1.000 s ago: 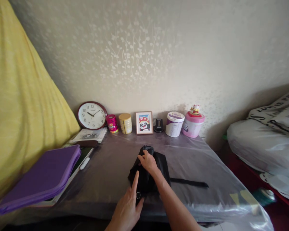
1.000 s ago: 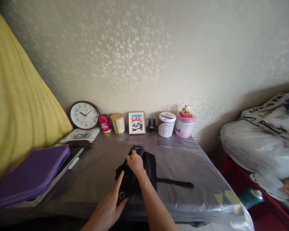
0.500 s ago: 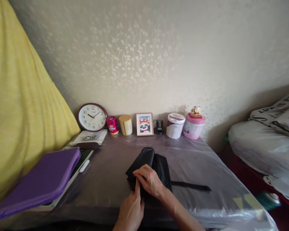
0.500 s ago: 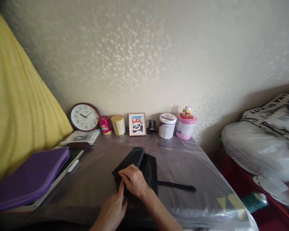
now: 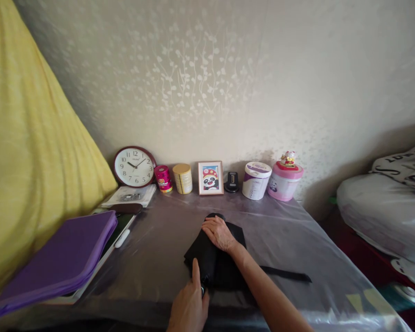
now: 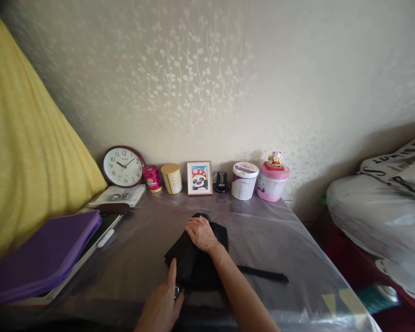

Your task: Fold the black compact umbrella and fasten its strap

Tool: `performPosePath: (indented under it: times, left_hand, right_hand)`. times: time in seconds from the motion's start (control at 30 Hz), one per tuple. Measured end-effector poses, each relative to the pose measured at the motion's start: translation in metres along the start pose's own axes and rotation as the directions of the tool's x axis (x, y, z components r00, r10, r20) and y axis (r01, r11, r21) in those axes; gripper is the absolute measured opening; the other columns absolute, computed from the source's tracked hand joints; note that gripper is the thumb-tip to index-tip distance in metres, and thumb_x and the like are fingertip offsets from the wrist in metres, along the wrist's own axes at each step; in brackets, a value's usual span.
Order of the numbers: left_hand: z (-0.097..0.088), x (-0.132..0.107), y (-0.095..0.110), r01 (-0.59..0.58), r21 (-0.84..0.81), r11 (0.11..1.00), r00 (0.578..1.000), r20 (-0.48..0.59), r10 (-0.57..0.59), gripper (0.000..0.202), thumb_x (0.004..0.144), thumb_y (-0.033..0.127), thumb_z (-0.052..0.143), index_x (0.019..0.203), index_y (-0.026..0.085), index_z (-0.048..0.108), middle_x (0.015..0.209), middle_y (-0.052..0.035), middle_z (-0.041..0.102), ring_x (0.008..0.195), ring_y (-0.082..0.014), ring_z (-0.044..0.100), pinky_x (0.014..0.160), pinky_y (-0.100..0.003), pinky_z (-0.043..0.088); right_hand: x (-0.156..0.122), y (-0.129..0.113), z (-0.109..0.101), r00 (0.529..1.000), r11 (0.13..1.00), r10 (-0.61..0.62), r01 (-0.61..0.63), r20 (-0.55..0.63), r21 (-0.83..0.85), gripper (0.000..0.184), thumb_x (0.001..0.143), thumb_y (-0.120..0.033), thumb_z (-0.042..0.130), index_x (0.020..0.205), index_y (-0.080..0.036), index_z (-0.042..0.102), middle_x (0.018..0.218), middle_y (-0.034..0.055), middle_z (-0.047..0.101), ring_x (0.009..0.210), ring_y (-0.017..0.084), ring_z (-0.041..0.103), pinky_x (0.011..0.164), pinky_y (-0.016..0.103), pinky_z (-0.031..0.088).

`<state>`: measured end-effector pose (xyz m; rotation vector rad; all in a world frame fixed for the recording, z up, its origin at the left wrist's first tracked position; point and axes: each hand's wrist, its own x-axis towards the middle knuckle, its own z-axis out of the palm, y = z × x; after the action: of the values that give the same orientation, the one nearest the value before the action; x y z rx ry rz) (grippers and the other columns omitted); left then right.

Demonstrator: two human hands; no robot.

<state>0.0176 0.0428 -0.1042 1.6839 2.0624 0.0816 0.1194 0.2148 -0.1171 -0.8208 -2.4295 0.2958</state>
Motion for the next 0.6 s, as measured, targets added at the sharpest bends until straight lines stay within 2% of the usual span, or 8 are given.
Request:
performPosePath:
  times: [0.13,0.3,0.43,0.53,0.6]
  left_hand:
    - [0.001,0.001,-0.002,0.008,-0.032,0.999,1.0,0.01,-0.007,0.066,0.085,0.027,0.032,0.138,0.008,-0.002,0.101,-0.0124,0.063,0.087,-0.0191,0.06,0.071,-0.027,0.039]
    - [0.007,0.004,-0.006,-0.015,-0.058,0.998,1.0,-0.018,0.014,0.067,0.085,0.03,0.032,0.139,0.01,-0.002,0.103,-0.0111,0.063,0.086,-0.0174,0.06,0.07,-0.025,0.039]
    - [0.006,0.002,-0.005,-0.012,-0.043,0.999,0.999,-0.034,0.011,0.066,0.085,0.028,0.033,0.139,0.01,0.0,0.097,-0.0103,0.064,0.084,-0.0176,0.061,0.068,-0.025,0.038]
    - [0.005,0.0,-0.003,-0.005,-0.029,1.0,0.999,-0.046,0.004,0.065,0.086,0.029,0.034,0.139,0.009,0.003,0.097,-0.0111,0.064,0.083,-0.0178,0.061,0.066,-0.025,0.037]
    - [0.005,-0.001,-0.004,-0.011,-0.038,0.999,0.998,-0.058,0.009,0.064,0.086,0.03,0.033,0.138,0.009,0.003,0.098,-0.0109,0.064,0.083,-0.0173,0.061,0.065,-0.024,0.036]
  right_hand:
    - [0.017,0.018,-0.001,0.986,0.987,0.164,-0.164,0.014,-0.004,0.025,0.088,-0.024,0.04,0.094,-0.025,0.064,0.105,0.0,0.064,0.113,0.015,0.045,0.1,0.034,0.023]
    - [0.025,0.033,-0.003,0.924,0.925,0.381,-0.381,-0.038,0.014,0.025,0.087,-0.027,0.04,0.094,-0.023,0.064,0.104,0.0038,0.064,0.101,0.016,0.054,0.092,0.029,0.034]
    - [0.003,0.05,-0.015,0.813,0.824,0.563,-0.565,-0.147,0.034,0.028,0.086,-0.024,0.038,0.094,-0.019,0.064,0.1,0.0079,0.065,0.098,0.018,0.056,0.088,0.029,0.037]
    - [-0.032,0.058,-0.029,0.708,0.737,0.67,-0.671,-0.222,0.08,0.029,0.083,-0.023,0.039,0.099,-0.015,0.062,0.101,0.0105,0.064,0.096,0.019,0.057,0.085,0.029,0.039]
    - [-0.056,0.058,-0.037,0.659,0.694,0.714,-0.71,-0.236,0.118,0.029,0.081,-0.023,0.04,0.096,-0.014,0.063,0.096,0.0109,0.065,0.091,0.021,0.059,0.081,0.03,0.041]
